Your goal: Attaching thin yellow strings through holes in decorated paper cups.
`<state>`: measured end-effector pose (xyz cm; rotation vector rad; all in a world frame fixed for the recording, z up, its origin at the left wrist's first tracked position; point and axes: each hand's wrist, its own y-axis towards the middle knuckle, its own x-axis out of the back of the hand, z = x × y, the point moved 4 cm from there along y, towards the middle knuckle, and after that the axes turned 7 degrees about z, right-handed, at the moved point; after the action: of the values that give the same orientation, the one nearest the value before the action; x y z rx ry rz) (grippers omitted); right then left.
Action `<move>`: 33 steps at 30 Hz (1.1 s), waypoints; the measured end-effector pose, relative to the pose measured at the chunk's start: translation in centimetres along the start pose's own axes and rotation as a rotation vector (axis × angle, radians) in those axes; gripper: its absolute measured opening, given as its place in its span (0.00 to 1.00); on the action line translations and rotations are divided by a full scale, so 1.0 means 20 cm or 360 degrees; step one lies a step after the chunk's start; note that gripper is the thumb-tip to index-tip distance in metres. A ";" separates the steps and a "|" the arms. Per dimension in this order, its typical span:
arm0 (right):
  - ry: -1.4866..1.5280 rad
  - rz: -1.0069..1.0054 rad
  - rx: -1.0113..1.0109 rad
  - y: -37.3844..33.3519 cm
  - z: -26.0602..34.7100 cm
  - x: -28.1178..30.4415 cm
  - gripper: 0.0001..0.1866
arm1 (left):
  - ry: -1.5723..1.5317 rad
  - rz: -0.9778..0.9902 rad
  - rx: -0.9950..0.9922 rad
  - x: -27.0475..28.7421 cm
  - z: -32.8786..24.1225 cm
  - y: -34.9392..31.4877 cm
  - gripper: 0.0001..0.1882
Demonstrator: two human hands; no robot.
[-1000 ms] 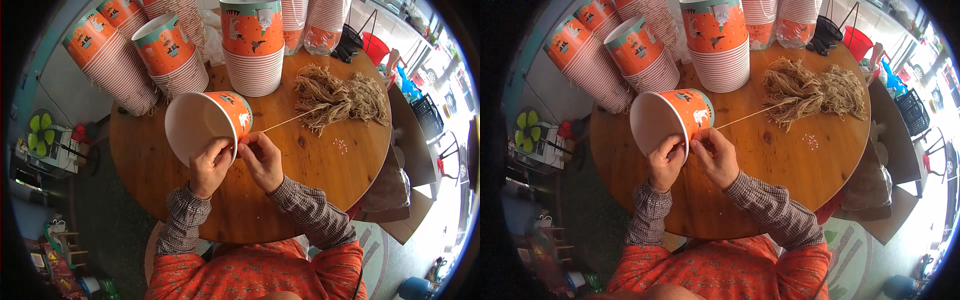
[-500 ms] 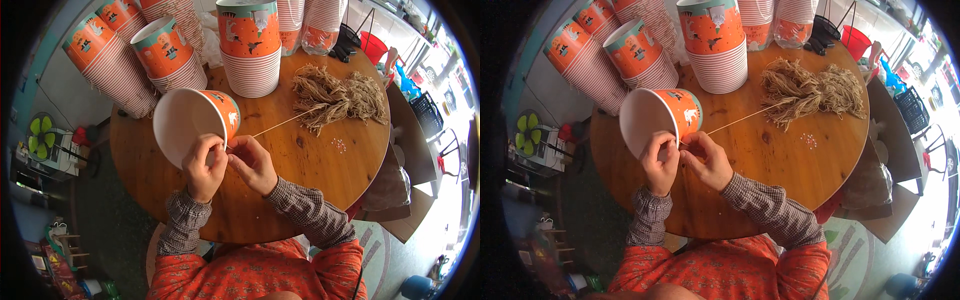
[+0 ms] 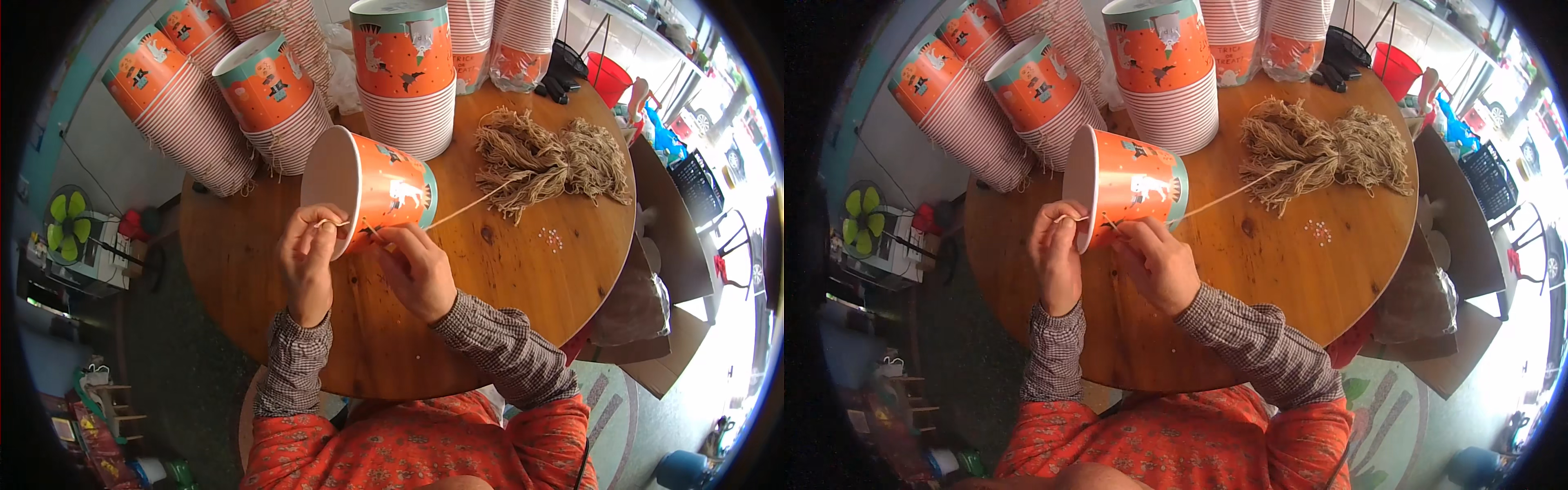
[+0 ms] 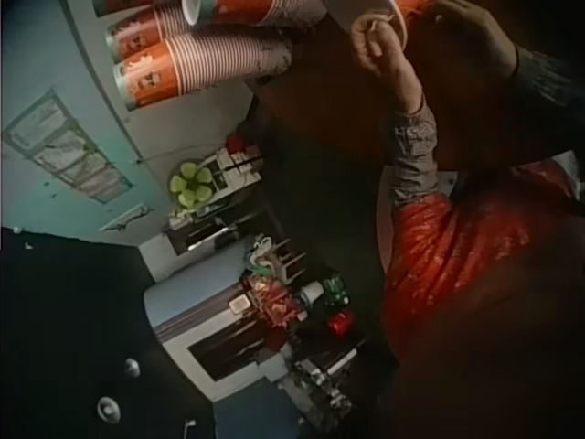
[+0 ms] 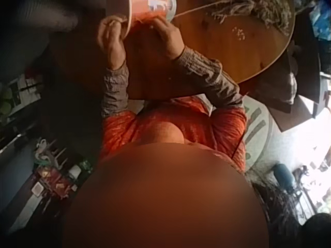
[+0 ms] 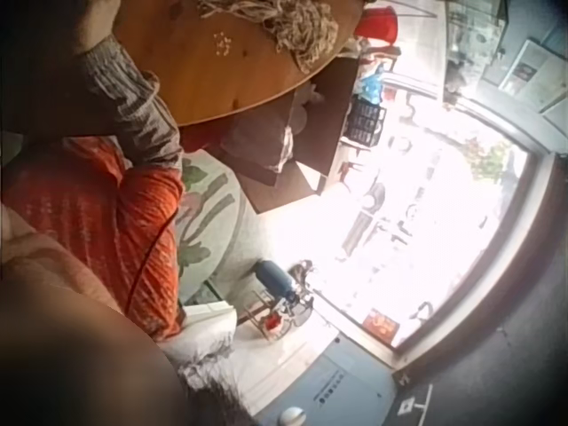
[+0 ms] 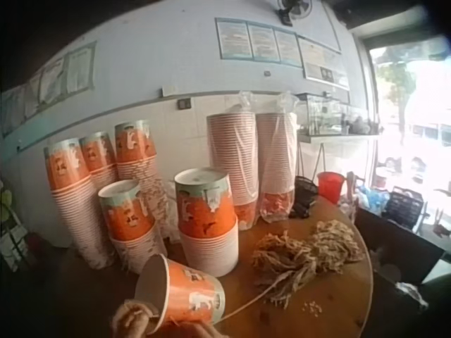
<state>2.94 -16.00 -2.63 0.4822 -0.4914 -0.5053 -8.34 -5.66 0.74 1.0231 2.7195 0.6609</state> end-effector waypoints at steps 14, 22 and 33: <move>0.0787 0.0519 -0.0317 -0.02 -0.10 -0.11 0.08 | 0.0534 0.0395 0.0051 -0.10 -0.06 0.12 0.05; 0.0154 0.0437 0.0259 0.03 0.09 0.13 0.08 | 0.0976 0.0407 -0.0014 -0.04 -0.08 0.16 0.02; -0.0068 -0.0085 0.0331 0.09 0.08 0.34 0.13 | 0.0292 0.0734 0.0350 -0.19 -0.06 0.09 0.05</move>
<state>7.94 -18.86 1.71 0.6862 -0.5762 -0.5191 -4.80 -7.31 2.65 1.7553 2.7719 0.5463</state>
